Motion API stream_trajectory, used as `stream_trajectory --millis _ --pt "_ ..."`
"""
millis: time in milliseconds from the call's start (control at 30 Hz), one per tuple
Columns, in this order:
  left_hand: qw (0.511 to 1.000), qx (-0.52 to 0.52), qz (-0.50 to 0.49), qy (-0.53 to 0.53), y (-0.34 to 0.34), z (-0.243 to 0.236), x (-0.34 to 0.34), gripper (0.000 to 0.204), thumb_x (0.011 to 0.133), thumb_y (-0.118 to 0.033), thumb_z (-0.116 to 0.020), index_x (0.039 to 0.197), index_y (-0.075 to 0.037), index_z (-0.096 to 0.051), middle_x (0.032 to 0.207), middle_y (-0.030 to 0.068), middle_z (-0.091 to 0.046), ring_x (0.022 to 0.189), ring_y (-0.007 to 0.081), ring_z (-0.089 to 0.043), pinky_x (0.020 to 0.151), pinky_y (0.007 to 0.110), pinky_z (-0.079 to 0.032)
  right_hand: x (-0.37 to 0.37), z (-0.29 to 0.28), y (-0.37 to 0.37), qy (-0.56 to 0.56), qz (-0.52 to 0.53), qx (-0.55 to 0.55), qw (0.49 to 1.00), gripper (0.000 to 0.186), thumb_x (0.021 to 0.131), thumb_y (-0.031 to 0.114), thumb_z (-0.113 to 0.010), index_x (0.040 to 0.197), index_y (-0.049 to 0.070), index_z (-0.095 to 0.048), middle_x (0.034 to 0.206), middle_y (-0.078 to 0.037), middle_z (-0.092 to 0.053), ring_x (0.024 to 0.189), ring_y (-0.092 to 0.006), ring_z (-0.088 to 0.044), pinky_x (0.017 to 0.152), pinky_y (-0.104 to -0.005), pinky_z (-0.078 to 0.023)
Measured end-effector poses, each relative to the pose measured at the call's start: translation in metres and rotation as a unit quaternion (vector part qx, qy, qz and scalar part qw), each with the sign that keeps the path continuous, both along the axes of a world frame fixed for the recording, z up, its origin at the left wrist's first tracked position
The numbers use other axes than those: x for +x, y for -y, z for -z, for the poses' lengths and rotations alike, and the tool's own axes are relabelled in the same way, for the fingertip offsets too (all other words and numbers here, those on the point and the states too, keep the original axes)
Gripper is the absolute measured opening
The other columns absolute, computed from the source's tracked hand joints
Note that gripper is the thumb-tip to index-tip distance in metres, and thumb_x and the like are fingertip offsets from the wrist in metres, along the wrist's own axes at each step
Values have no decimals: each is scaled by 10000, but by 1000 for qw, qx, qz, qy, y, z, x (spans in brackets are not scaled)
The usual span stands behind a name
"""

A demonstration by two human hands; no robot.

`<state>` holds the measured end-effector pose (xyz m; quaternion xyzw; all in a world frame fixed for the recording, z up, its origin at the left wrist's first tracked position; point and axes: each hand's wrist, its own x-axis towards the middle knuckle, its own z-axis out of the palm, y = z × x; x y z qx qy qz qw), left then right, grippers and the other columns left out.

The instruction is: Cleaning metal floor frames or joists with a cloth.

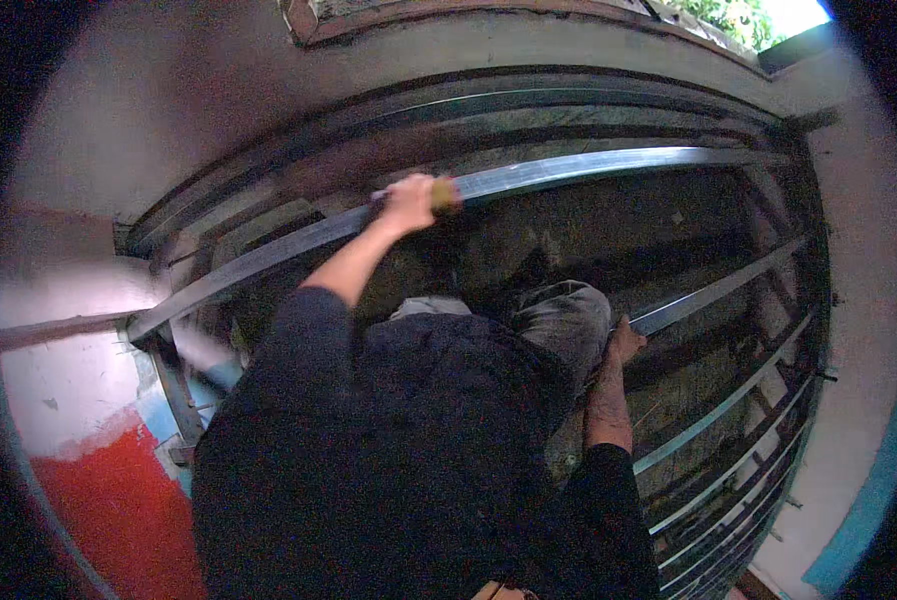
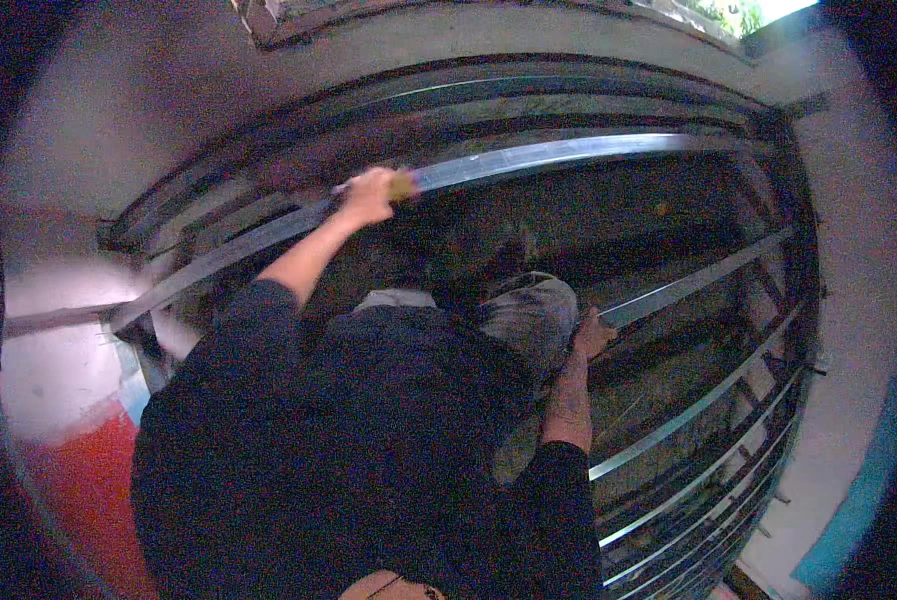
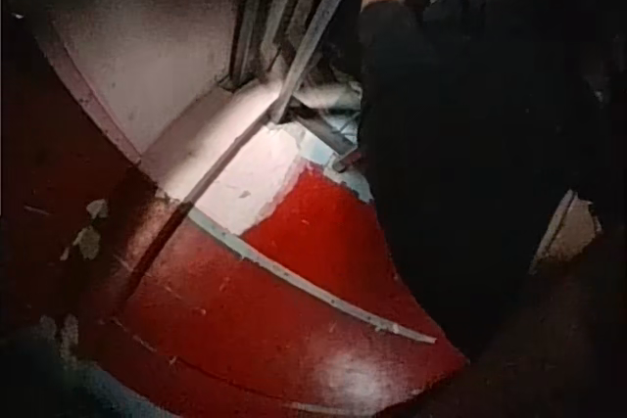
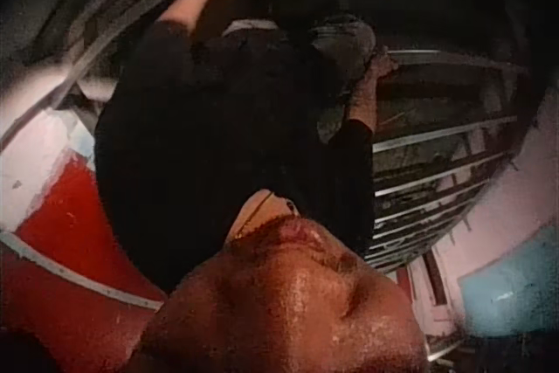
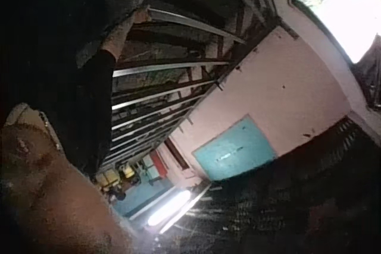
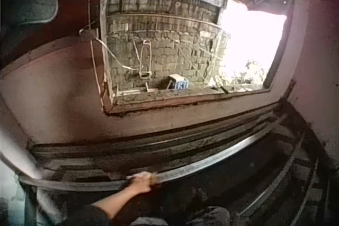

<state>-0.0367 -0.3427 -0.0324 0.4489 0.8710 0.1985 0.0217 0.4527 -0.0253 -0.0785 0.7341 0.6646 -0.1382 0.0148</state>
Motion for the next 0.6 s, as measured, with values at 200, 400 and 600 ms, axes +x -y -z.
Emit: stream_trajectory --millis 200,400,600 --pt "958 -198 -208 26 309 -67 -29 440 615 -137 -762 1009 -78 -576 1067 148 -609 968 360 -598 836 459 -481 25 36 -17 -23 -85 58 994 658 843 547 -558 1370 166 -454 1198 -325 -493 927 -452 -592 801 -499 -473" --pt "887 -382 -255 51 365 -31 -67 609 572 -189 -813 1094 -63 -527 1174 182 -568 1090 376 -571 926 502 -452 27 32 -32 190 -162 42 968 1022 740 698 -620 1260 -122 -302 1037 -340 -573 923 -448 -622 786 -459 -506" --pt "969 -214 -72 102 142 -42 -35 425 689 -230 -657 1051 -41 -540 1057 233 -610 1013 410 -595 844 495 -487 4 8 10 27 23 45 998 985 734 680 -643 1212 -117 -315 1019 -299 -596 909 -441 -627 781 -470 -507"
